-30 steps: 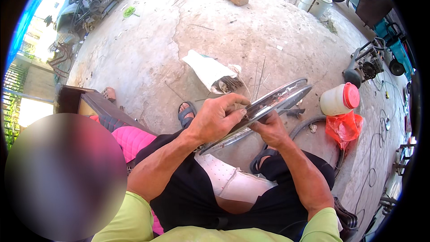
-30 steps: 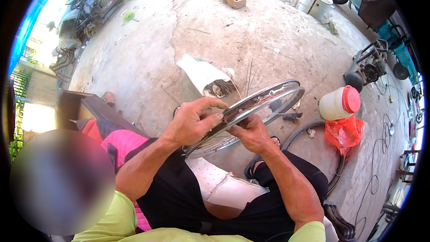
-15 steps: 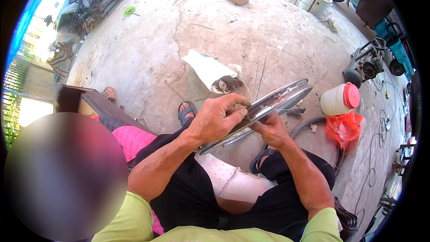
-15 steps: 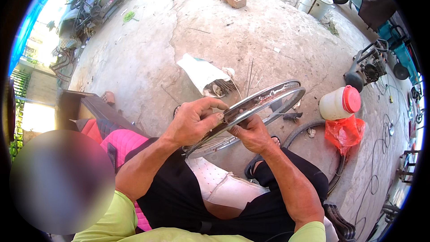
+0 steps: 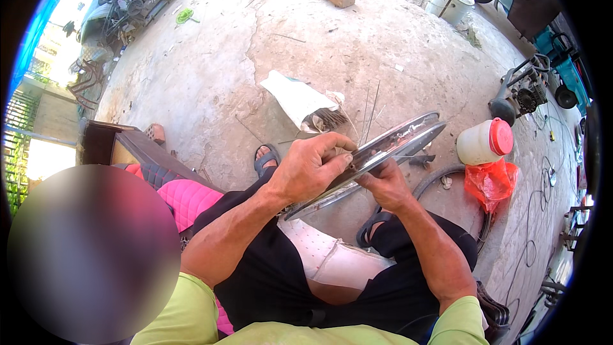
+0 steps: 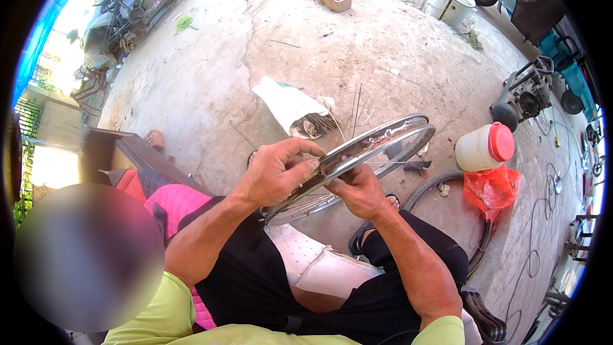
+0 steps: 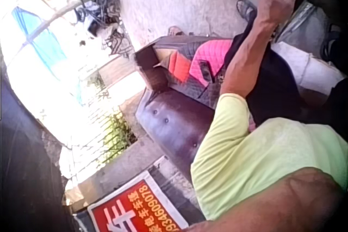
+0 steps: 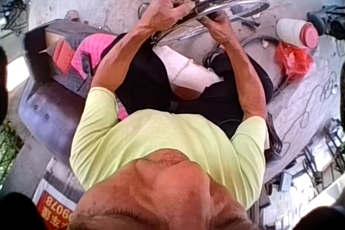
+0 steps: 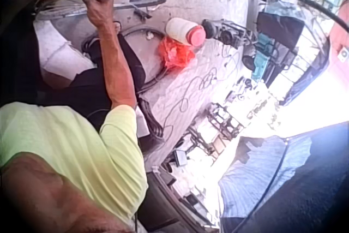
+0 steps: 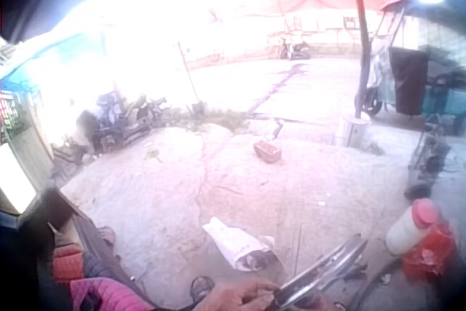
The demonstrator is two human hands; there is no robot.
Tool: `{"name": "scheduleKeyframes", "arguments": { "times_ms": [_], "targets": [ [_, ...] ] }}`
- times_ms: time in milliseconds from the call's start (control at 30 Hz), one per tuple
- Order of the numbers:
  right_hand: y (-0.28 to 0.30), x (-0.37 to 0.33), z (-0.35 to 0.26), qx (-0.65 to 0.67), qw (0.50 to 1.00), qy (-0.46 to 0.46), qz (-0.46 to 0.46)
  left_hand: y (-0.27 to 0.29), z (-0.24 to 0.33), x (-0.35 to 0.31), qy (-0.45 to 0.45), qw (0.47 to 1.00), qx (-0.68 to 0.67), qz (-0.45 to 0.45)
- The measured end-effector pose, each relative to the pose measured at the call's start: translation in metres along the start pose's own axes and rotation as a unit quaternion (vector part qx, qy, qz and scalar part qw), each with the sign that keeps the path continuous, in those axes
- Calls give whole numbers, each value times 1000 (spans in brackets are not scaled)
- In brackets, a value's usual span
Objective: The person inserts metal spokes into a bicycle rim and secures them with small nuts. They repeatedly pick up spokes and nuts from a nearby surface, thread the spokes through the rim holes, and tighten the nuts by hand.
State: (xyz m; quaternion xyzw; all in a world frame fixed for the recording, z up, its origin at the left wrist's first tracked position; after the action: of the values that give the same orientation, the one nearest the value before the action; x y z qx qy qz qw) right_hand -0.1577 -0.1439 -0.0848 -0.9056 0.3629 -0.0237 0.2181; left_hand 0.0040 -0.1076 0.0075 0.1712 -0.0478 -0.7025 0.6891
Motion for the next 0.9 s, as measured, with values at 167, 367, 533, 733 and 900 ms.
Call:
{"name": "scheduleKeyframes", "arguments": {
  "times_ms": [167,367,533,733,900],
  "targets": [
    [6,0,6,15,1000,-11,3,1,2,0,4,1000,4,-1],
    [0,1,0,-5,1000,-2,-2,1,3,1,-1,1000,9,3],
    [7,0,5,-6,1000,-7,11,0,2,1,-9,1000,1,6],
    [3,1,3,-4,1000,-7,-2,1,6,1,1,1000,3,-3],
    [-1,1,-1,2,1000,-5,-6,1,4,0,-2,1000,-3,4]
  ]
}}
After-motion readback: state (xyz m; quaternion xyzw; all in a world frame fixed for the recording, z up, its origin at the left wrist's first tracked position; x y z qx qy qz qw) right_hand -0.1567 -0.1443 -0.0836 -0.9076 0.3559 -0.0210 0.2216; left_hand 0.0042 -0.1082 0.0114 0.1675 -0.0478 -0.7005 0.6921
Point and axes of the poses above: each hand's wrist, its own x-axis towards the middle knuckle, its own y-axis out of the back of the hand, z = x × y, the point moved 5 cm from there along x, towards the middle knuckle
